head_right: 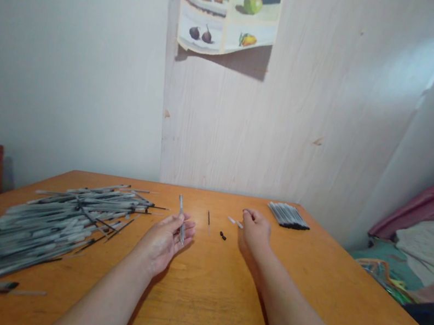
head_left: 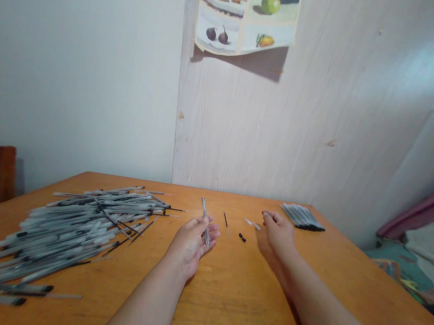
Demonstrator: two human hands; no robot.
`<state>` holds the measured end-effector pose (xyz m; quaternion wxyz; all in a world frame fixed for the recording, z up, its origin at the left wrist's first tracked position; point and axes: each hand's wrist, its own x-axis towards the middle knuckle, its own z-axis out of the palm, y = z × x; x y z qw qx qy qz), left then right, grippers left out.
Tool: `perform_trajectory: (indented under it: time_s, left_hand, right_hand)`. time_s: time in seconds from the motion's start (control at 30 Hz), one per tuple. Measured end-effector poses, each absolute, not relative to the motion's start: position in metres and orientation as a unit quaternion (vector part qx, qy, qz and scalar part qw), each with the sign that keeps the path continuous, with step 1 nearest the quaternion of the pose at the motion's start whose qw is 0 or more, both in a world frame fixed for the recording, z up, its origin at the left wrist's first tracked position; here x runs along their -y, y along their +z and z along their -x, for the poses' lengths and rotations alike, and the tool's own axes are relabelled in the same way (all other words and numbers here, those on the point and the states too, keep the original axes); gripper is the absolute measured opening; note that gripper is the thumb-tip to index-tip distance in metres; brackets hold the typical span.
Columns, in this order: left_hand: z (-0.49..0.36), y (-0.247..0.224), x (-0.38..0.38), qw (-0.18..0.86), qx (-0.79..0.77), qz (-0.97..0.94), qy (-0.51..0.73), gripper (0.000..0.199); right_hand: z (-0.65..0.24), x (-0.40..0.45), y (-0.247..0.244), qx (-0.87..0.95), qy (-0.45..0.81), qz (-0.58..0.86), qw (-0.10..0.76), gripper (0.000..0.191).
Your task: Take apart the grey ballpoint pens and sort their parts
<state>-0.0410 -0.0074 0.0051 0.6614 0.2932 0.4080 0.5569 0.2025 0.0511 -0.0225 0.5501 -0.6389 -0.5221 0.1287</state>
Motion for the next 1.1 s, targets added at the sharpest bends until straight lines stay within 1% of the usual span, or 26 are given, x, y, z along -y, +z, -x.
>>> perform_trajectory:
  time_s: [0.13,0.27,0.33,0.43,0.6,0.7,0.8,0.87,0.93,1.1]
  left_hand:
    - [0.04,0.004,0.01,0.671,-0.404,-0.341,0.519,0.018]
    - [0.038,0.001,0.011,0.676,-0.398,-0.391,0.482,0.022]
    - [0.036,0.0,0.012,0.676,-0.397,-0.408,0.467,0.024]
    - [0.034,-0.002,0.014,0.677,-0.399,-0.431,0.444,0.026]
    - [0.031,-0.002,0.017,0.676,-0.399,-0.452,0.424,0.028]
    - [0.033,0.001,0.015,0.679,-0.397,-0.426,0.448,0.036]
    - [0.037,0.005,0.011,0.67,-0.386,-0.338,0.536,0.045]
    - [0.039,0.008,0.008,0.662,-0.373,-0.274,0.59,0.047]
    - [0.04,0.008,0.007,0.659,-0.364,-0.252,0.608,0.046]
    - [0.035,0.003,0.009,0.649,-0.343,-0.316,0.602,0.036]
  right_hand:
    - [-0.178,-0.038,0.001,0.536,0.236,0.575,0.572,0.032]
    - [-0.153,-0.021,0.015,0.542,0.381,0.502,0.556,0.036]
    - [-0.145,-0.015,0.018,0.547,0.432,0.472,0.54,0.039]
    - [-0.138,-0.01,0.02,0.554,0.483,0.431,0.523,0.042]
    - [-0.136,-0.013,0.018,0.54,0.516,0.413,0.521,0.034]
    - [-0.14,-0.018,0.015,0.509,0.529,0.419,0.534,0.029]
    - [-0.143,-0.022,0.014,0.453,0.55,0.408,0.571,0.019]
    - [-0.142,-0.022,0.015,0.416,0.568,0.399,0.587,0.013]
    - [-0.138,-0.02,0.015,0.394,0.596,0.383,0.586,0.01]
    - [-0.121,-0.012,0.01,0.398,0.664,0.323,0.545,0.009]
